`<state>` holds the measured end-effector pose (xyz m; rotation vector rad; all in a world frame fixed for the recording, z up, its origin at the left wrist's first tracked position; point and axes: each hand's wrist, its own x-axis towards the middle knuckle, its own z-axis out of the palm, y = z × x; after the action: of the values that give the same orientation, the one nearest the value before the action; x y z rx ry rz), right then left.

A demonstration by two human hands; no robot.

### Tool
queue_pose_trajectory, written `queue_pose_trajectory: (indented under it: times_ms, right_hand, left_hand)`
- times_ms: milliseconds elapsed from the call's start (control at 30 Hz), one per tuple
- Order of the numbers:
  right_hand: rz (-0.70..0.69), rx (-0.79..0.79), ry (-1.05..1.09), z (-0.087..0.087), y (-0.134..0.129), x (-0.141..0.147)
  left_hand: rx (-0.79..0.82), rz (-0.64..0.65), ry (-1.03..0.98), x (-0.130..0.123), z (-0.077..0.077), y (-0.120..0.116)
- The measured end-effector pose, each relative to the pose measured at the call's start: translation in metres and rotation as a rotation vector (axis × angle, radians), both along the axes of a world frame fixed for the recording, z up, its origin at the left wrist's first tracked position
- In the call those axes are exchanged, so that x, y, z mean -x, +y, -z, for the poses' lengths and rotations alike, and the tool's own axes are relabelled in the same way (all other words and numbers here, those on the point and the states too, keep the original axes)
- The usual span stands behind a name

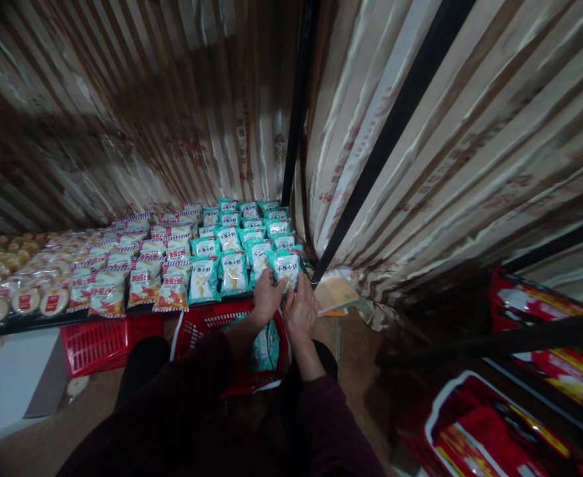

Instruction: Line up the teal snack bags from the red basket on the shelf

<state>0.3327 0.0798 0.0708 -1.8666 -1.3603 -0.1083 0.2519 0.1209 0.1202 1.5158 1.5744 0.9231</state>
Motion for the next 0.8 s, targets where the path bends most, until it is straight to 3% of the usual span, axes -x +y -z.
queue_pose_trajectory:
  times_ms: [333, 633, 800]
  right_hand:
    - [-0.048, -0.046, 0.060, 0.008, 0.014, -0.002]
    - [-0.053, 0.000, 0.073, 0.021, 0.027, -0.009]
    - [-0.047, -0.008, 0.067, 0.027, 0.031, -0.007]
  left_hand:
    - [0.010, 0.037, 0.025, -0.010, -0.013, 0.009]
    - [-0.028, 0.086, -0.032, -0.018, 0.005, 0.020]
    - [-0.001, 0.108, -0.064, -0.018, 0.004, 0.022]
